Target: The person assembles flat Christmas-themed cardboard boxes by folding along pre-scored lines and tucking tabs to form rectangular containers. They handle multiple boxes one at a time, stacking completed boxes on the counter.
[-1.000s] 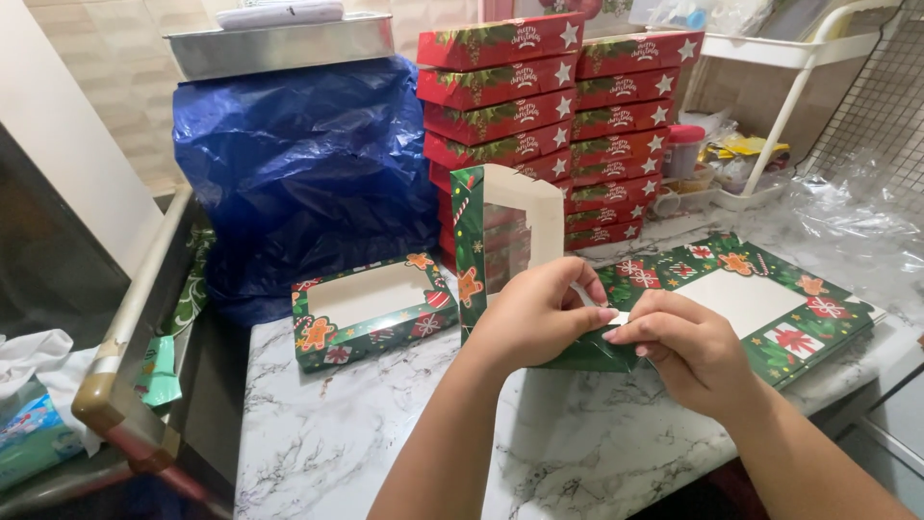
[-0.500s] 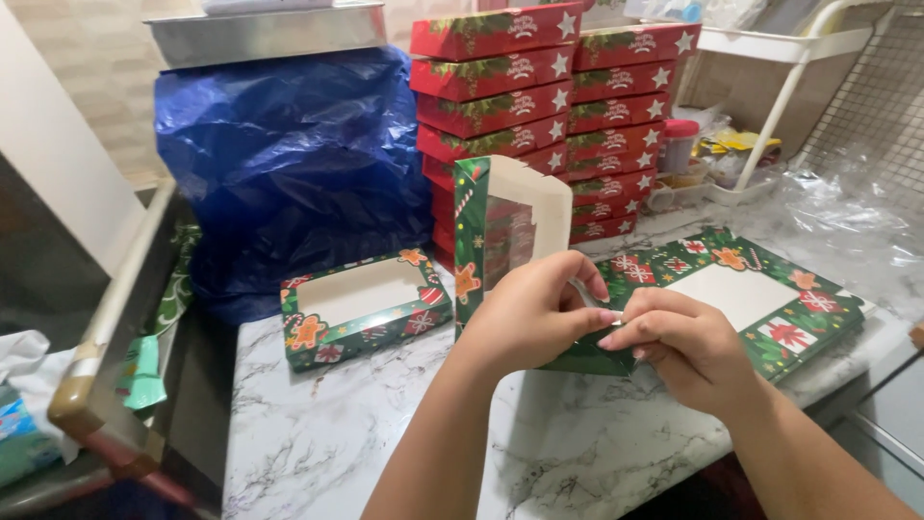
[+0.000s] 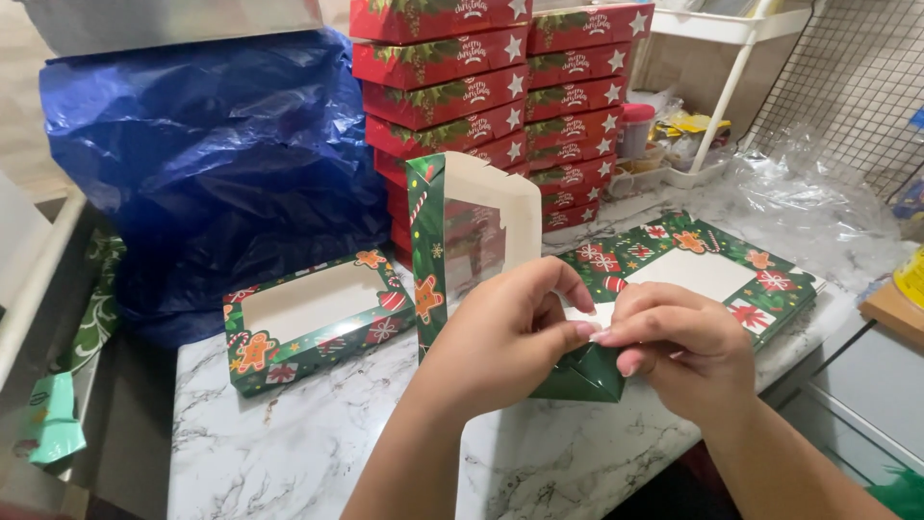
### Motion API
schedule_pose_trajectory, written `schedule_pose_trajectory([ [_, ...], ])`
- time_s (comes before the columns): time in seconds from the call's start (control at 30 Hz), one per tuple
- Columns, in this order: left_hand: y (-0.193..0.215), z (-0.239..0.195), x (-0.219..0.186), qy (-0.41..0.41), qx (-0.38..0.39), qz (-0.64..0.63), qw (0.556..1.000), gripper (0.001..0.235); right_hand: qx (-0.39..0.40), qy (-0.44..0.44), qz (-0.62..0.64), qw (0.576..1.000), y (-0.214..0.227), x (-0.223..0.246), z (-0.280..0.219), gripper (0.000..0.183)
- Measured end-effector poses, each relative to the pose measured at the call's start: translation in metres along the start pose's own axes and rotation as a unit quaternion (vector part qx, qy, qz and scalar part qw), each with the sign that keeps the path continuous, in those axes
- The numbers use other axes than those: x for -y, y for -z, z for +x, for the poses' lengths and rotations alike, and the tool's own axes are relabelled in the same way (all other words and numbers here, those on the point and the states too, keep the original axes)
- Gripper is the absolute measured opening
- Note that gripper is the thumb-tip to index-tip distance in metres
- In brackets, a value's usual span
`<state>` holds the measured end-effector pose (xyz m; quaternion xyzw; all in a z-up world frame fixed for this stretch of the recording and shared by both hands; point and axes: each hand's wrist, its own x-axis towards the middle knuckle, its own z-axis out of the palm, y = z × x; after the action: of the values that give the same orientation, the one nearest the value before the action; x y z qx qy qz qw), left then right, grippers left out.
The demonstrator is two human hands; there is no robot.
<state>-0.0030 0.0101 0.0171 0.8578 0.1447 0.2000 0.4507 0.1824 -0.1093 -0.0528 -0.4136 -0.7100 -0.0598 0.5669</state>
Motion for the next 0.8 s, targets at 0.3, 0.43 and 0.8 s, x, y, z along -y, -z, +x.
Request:
schedule_pose_trajectory([
  [0.3, -0.001, 0.005, 0.007, 0.007, 0.002, -0.013, 1.000, 0.011, 0.008, 0.012, -0.101, 0.995, -0.002, 0.003, -0.001, 0.023],
  [0.43, -0.005, 0.006, 0.014, -0.006, 0.022, -0.078, 0.997, 0.015, 0.020, 0.041, -0.117, 0.992, -0.003, 0.010, 0.003, 0.022],
  [0.8, 0.002, -0.002, 0.006, -0.047, -0.034, -0.018, 0.998, 0.012, -0.045, 0.018, -0.192, 0.980, -0.005, 0.006, -0.005, 0.031],
])
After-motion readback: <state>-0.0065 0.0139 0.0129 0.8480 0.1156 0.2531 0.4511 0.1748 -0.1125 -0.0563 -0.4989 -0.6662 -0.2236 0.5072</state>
